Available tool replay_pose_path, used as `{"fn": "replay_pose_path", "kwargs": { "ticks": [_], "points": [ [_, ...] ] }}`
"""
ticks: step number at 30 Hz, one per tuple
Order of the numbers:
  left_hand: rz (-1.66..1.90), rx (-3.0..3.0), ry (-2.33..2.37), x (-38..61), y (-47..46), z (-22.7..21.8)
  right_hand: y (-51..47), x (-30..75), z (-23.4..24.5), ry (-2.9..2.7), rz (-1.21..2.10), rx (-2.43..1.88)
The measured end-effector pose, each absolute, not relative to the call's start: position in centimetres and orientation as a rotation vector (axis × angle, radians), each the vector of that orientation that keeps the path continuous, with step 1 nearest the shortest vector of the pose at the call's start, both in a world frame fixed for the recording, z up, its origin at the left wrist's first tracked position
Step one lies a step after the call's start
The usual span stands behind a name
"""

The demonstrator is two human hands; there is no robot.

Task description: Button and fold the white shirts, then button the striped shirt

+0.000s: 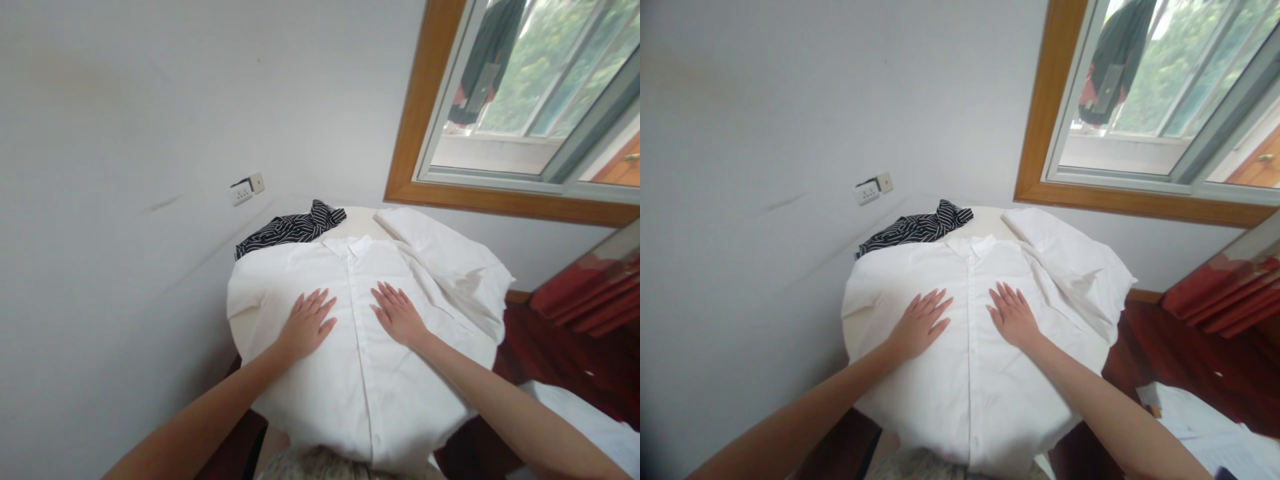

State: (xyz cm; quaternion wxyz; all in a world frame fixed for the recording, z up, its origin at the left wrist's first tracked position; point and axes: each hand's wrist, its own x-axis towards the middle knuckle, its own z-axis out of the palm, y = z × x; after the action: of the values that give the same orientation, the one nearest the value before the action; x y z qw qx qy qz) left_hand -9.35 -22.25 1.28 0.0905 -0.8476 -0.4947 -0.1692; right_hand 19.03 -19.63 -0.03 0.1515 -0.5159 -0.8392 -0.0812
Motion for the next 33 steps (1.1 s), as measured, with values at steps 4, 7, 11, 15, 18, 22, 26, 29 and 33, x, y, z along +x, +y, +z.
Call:
{"fn": "replay_pose_path", "kwargs": {
  "ticks": [4,7,11,15,18,22,26,29,33],
  "points": [
    [-0.474,-2.534,-1.519,-9.4,-22.6,1.6,-19.7,19.5,0.7,-2.435,-0.118,-1.533],
    [-0.465,-2.529,-1.530,-8.8,-22.0,1.7,-18.5,17.7,2.3,-2.399,-0.072,-1.574],
    [-0.434,-2.484,-1.481,-8.4,-19.5,2.3,-16.0,13.5,4.0,-2.421,-0.067,-1.535],
    [-0.378,-2.361,-1.534,-11.1,-15.4,4.2,-14.2,10.4,3.0,-2.361,-0.039,-1.629],
    [-0.342,-2.185,-1.701,-15.2,-12.5,6.0,-13.9,9.8,1.8,-2.335,-0.013,-1.659],
    [-0.292,-1.918,-1.870,-20.8,-10.4,7.5,-14.1,10.0,1.3,-2.325,-0.017,-1.648],
    [-0.217,-1.839,-1.975,-24.3,-9.1,7.4,-14.2,9.9,1.4,-2.310,-0.045,-1.632],
    [-0.199,-1.868,-2.014,-25.4,-8.1,6.9,-14.1,9.8,1.4,-2.302,-0.048,-1.629],
    [-0.255,-1.945,-2.023,-25.9,-7.0,6.6,-14.1,9.8,1.4,-2.304,-0.049,-1.641]
  ]
}}
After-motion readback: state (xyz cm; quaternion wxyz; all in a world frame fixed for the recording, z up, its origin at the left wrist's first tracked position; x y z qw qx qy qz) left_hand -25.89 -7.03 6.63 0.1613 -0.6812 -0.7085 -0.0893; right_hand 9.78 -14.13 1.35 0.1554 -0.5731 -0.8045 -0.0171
